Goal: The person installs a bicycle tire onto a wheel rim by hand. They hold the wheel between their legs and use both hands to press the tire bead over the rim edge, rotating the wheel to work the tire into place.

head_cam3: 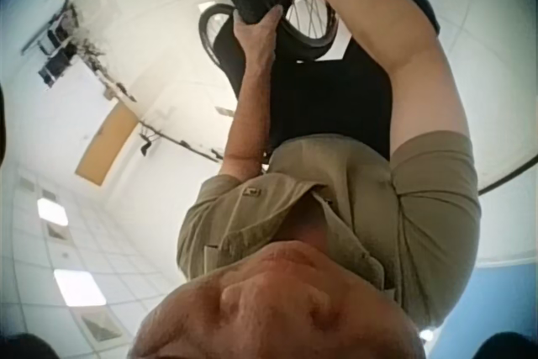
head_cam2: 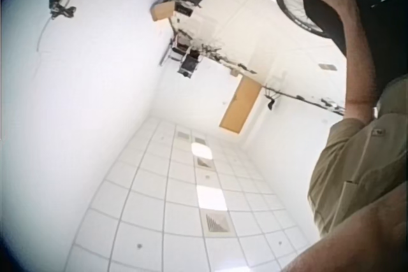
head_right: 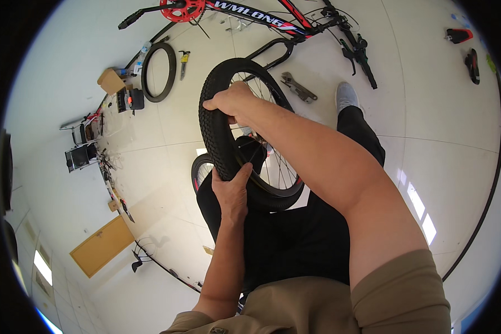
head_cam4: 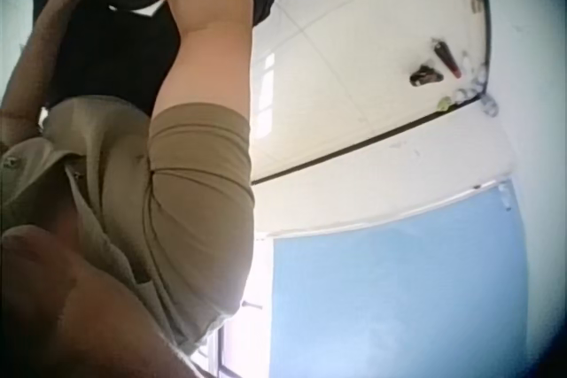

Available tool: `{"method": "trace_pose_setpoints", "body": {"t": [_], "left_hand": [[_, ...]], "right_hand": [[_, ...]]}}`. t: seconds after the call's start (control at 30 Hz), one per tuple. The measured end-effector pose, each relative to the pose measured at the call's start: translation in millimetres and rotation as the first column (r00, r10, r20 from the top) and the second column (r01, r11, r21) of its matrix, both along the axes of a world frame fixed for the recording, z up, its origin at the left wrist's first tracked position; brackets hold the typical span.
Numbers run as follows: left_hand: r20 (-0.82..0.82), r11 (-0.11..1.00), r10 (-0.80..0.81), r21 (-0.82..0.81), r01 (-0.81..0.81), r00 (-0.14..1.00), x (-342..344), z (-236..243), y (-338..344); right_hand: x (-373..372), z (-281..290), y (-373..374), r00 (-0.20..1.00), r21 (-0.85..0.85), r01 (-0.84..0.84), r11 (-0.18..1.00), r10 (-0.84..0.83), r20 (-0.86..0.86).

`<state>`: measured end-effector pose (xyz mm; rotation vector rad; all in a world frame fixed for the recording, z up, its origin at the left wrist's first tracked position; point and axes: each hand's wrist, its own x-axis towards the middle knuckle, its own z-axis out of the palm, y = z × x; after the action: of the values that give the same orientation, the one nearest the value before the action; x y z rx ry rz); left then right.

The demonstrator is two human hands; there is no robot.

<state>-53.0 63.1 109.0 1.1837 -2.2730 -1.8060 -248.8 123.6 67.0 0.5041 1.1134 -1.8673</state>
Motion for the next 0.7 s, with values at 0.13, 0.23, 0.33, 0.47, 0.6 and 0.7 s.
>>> {"method": "trace_pose_setpoints", "body": {"t": [0.13,0.23,0.33,0.47,0.6,0.7], "left_hand": [[0.019,0.999,0.003,-0.038,-0.002,1.0,0,-4,-3],[0.041,0.999,0.011,-0.037,-0.01,0.999,1,-5,-7],[0.021,0.999,0.017,-0.028,-0.017,1.0,1,-8,-8],[0.023,0.997,0.012,-0.081,-0.01,1.0,5,-12,-14],[0.014,0.996,0.028,-0.087,-0.026,1.0,3,-12,-17],[0.029,0.995,0.013,-0.1,-0.01,0.999,-4,-9,-15]], "right_hand": [[2,4,4,0.993,0.023,-0.07,0.997,0.071,-0.09],[4,1,4,0.992,-0.009,-0.076,0.997,0.074,-0.104],[9,3,2,0.998,-0.041,-0.021,0.999,0.019,-0.057],[21,7,5,0.998,-0.061,-0.032,0.998,0.028,-0.054],[26,7,4,0.994,-0.057,-0.077,0.995,0.072,-0.086],[27,-6,-2,0.993,-0.062,-0.057,0.996,0.05,-0.111]]}}
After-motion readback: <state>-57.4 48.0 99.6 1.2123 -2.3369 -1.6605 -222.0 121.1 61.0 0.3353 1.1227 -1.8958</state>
